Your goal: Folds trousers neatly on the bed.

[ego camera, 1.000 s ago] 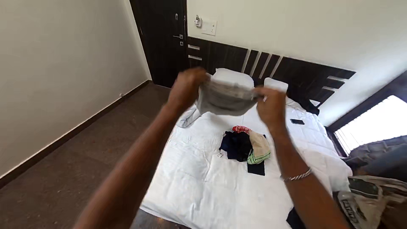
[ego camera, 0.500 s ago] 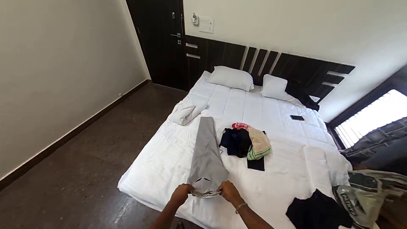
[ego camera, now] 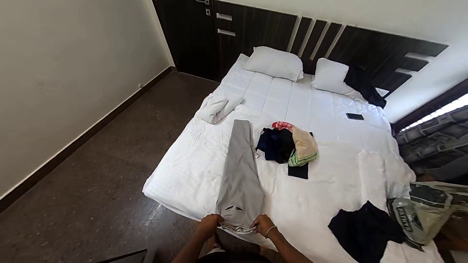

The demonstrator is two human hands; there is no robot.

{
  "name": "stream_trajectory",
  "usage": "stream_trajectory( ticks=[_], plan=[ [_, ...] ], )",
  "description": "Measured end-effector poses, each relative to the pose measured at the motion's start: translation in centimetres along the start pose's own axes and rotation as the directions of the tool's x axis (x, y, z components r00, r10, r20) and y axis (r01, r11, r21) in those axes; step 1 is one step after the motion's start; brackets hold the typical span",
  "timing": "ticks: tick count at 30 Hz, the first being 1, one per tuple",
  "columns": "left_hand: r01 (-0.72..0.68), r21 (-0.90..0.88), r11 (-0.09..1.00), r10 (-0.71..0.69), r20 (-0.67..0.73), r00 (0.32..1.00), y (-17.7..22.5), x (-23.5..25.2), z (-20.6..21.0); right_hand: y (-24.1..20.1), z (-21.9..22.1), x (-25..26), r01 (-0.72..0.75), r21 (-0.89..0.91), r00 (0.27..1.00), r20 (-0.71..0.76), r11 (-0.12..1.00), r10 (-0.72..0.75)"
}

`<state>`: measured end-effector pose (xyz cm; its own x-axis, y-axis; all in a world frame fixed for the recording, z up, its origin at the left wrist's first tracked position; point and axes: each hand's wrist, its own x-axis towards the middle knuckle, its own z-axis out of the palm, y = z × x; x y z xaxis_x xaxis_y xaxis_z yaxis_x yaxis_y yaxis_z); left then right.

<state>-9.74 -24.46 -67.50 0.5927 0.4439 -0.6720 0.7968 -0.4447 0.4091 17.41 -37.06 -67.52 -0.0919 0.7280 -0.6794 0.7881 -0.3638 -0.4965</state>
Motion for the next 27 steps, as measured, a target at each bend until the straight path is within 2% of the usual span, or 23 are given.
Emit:
stream_trajectory(
  ticks=[5,10,15,19,25,27],
  plan=[
    [-0.02,0.04,0.999,0.02,-0.011,1.0,0.9,1.7,-2.2,0.9,-2.9,1.5,0.014,0.025,1.0,-0.028,1.0,-0.013],
    [0.043,0.014,0.999,-0.044,0.084,0.995,1.5,4.2,-4.2,2.2,-5.4,3.7,-0.003,0.111,0.999,-0.05,0.994,0.009],
    [0.088,0.052,0.995,-0.097,0.211,0.973,1.4,4.8,-2.3,3.0,-2.6,4.2,-0.047,0.164,0.997,0.072,0.985,0.036],
    [0.121,0.022,0.992,-0.123,0.207,0.971,0.1,4.9,0.7,4.3,0.6,4.8,-0.065,0.198,0.99,0.135,0.978,0.038],
    [0.066,-0.055,0.996,-0.056,0.177,0.983,-2.7,8.4,2.1,7.2,2.9,8.3,-0.096,0.248,0.984,0.171,0.964,0.054],
    [0.027,-0.081,0.996,-0.008,0.223,0.975,-3.7,10.2,2.4,8.2,3.4,9.9,-0.131,0.246,0.966,0.248,0.96,0.068]
  ],
)
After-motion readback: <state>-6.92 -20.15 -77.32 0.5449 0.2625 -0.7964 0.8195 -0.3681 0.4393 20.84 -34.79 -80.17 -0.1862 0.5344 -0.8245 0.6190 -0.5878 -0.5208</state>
